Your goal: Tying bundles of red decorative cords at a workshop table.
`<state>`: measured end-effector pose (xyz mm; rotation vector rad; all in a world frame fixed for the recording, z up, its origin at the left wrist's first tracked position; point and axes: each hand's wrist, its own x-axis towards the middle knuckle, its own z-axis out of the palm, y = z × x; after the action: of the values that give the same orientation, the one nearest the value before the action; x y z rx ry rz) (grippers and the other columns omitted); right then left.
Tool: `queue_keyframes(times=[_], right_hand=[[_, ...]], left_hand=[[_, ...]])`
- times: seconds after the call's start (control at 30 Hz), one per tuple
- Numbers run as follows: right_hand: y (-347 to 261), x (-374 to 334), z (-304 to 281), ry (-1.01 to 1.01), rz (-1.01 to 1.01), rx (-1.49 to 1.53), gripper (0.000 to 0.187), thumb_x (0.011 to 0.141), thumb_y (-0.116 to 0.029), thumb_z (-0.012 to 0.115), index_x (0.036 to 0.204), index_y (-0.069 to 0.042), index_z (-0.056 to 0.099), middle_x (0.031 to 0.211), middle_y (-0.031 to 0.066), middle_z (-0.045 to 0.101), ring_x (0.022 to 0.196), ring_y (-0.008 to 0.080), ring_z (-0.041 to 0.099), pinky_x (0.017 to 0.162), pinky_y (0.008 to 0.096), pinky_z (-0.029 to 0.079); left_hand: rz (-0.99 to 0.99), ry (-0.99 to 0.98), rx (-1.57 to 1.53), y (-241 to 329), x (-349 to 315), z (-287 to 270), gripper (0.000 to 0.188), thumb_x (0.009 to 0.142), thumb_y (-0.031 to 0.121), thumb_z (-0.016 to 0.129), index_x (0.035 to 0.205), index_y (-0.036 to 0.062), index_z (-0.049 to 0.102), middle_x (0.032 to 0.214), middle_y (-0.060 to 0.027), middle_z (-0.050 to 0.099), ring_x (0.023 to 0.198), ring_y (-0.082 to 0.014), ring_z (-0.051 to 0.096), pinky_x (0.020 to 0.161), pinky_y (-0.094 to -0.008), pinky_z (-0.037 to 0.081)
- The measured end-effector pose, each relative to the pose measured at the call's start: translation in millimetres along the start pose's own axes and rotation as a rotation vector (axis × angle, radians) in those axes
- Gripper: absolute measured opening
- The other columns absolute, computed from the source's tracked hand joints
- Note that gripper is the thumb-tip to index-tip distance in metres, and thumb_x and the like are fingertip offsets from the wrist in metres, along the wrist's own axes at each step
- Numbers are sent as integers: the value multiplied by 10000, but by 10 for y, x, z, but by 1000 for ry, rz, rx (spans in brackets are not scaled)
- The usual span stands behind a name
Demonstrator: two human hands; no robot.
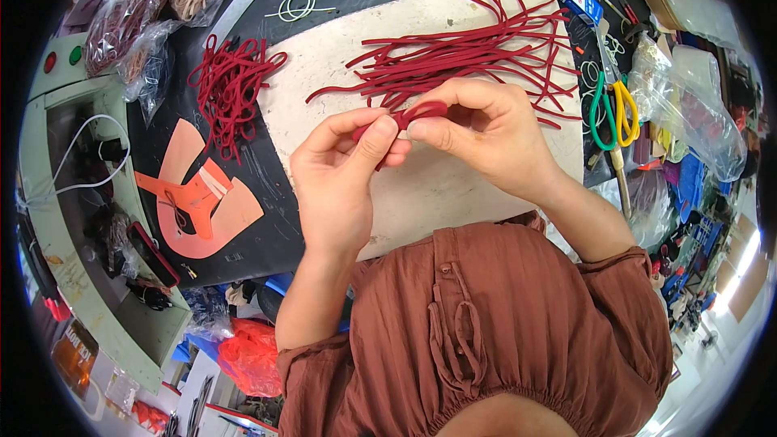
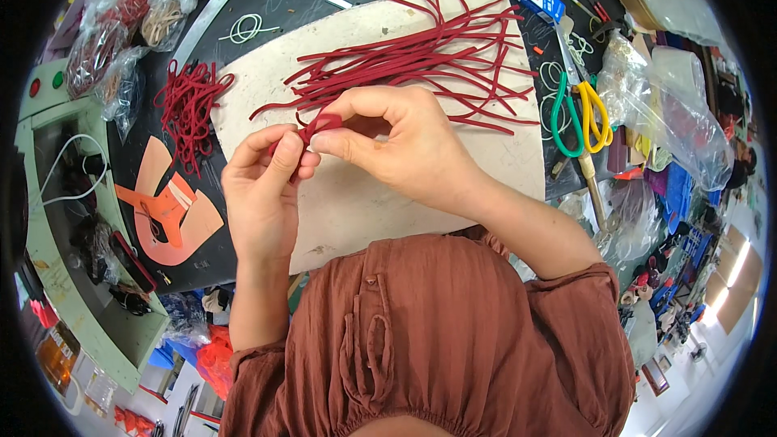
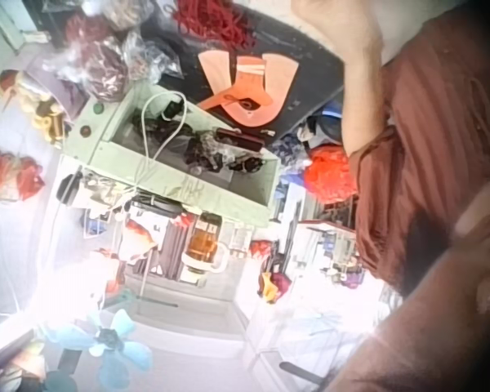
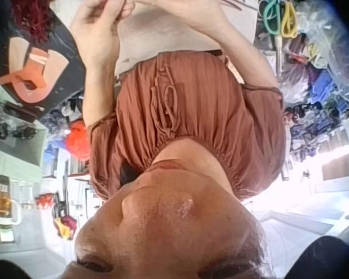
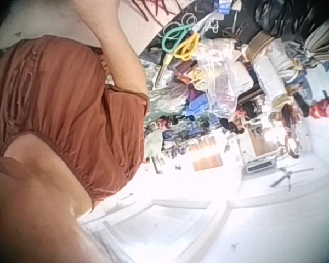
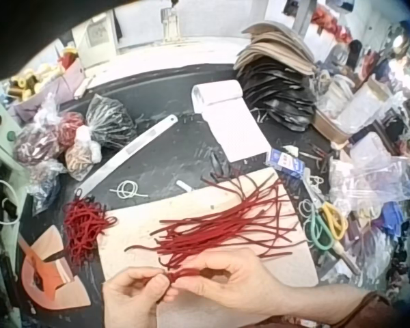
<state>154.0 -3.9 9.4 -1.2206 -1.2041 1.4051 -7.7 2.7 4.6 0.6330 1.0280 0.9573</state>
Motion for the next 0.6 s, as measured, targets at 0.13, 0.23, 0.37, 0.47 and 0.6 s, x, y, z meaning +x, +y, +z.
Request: queue_keyframes(times=[0.13, 0.23, 0.37, 0.47, 0.6], right_hand=[[56, 16, -48, 30, -204, -228, 92, 732, -26, 651, 815, 10, 634, 735, 55, 619, 674, 97, 560, 617, 235, 445], [79, -3, -49, 40, -134, -141, 100, 726, -29, 656, 816, 8, 634, 737, 60, 617, 674, 97, 552, 608, 235, 437], [81, -27, -55, 67, -44, -34, 98, 739, -53, 652, 805, 14, 626, 745, 63, 615, 667, 95, 545, 614, 227, 432], [53, -22, -41, 52, 27, 51, 92, 761, -71, 631, 797, 13, 618, 716, 58, 590, 641, 96, 519, 586, 228, 414], [43, -50, -105, -40, -17, -197, 103, 774, -91, 609, 794, 10, 608, 678, 64, 532, 638, 134, 490, 578, 257, 389]], left_hand=[[-322, -100, -322, 11, 0, -63, 144, 825, 51, 592, 954, -12, 587, 831, -84, 620, 670, -130, 603, 596, -202, 480], [-217, -73, -349, -47, -12, -12, 138, 827, 52, 590, 950, -11, 586, 812, -77, 615, 646, -121, 590, 582, -195, 468], [-121, -49, -373, 11, -8, 27, 125, 829, 52, 588, 938, -10, 584, 800, -70, 609, 638, -115, 580, 576, -193, 457], [-67, -53, -307, 1, 2, 37, 117, 833, 57, 585, 929, -9, 582, 801, -69, 607, 650, -116, 578, 592, -200, 454], [120, 6, -5, -53, 33, 120, 123, 865, 95, 548, 916, -16, 566, 823, -63, 587, 680, -103, 539, 623, -221, 439]])
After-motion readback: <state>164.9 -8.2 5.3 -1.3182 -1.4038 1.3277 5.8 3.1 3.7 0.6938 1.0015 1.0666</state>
